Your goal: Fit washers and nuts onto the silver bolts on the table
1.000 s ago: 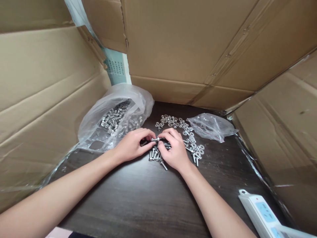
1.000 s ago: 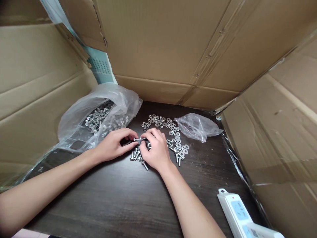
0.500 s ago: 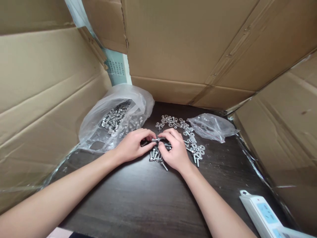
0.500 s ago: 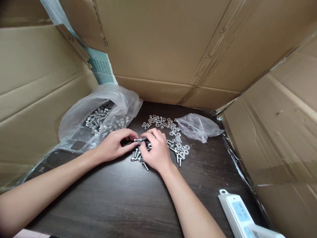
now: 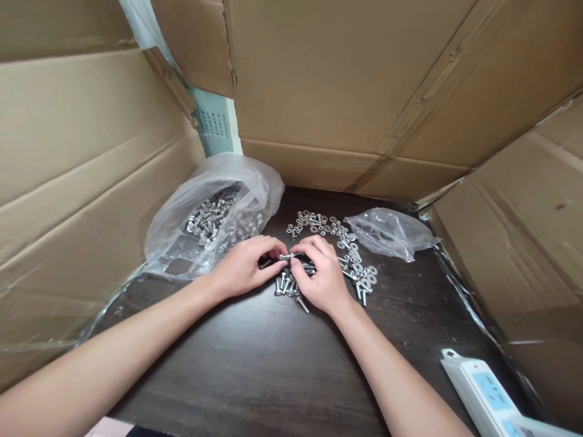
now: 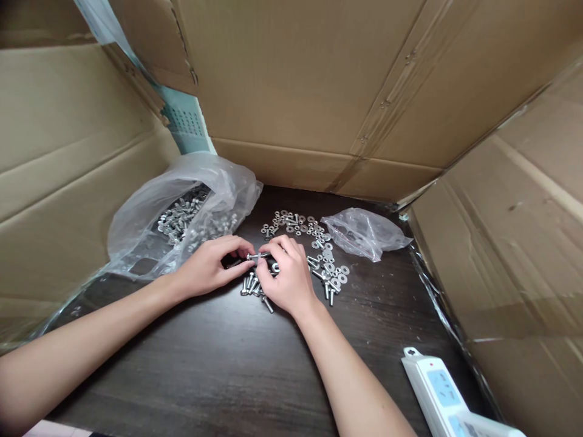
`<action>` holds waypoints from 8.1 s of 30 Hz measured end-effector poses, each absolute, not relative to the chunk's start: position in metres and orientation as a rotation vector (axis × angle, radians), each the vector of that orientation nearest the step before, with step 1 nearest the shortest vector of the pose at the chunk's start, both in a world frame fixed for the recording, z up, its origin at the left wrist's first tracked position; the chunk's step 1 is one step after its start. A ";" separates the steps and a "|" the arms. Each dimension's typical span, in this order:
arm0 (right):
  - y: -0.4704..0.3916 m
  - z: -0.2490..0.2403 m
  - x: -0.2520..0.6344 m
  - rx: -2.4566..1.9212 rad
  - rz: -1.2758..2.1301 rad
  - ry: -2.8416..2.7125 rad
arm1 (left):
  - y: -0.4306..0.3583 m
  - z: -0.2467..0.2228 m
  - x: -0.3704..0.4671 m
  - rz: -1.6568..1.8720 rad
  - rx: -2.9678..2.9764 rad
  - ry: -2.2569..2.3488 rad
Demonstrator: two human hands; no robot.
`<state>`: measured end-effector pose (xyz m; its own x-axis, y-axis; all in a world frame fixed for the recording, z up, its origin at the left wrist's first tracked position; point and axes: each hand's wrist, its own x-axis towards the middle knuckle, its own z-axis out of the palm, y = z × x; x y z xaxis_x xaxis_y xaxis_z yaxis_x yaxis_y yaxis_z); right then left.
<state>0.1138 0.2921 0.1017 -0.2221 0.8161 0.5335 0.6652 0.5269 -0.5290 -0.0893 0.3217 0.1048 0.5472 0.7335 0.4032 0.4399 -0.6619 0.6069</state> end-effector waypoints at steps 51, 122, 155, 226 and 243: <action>0.293 0.099 0.114 -1.209 0.215 -1.968 | 0.321 0.104 -0.090 0.922 2.343 0.938; 0.292 0.100 0.114 -1.218 0.218 -1.973 | 0.321 0.106 -0.090 0.923 2.331 0.942; 0.292 0.100 0.112 -1.246 0.244 -1.985 | 0.320 0.106 -0.090 0.920 2.307 0.958; 0.291 0.102 0.113 -1.141 0.250 -1.959 | 0.319 0.107 -0.085 0.991 2.230 1.064; 0.293 0.099 0.114 -1.177 0.212 -1.968 | 0.319 0.107 -0.084 0.949 2.263 1.034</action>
<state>0.1140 0.2934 0.0985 -0.2324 0.7972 0.5572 0.6602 0.5500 -0.5115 -0.0842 0.3195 0.1070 0.4759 0.7870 0.3925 0.4584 -0.6029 0.6530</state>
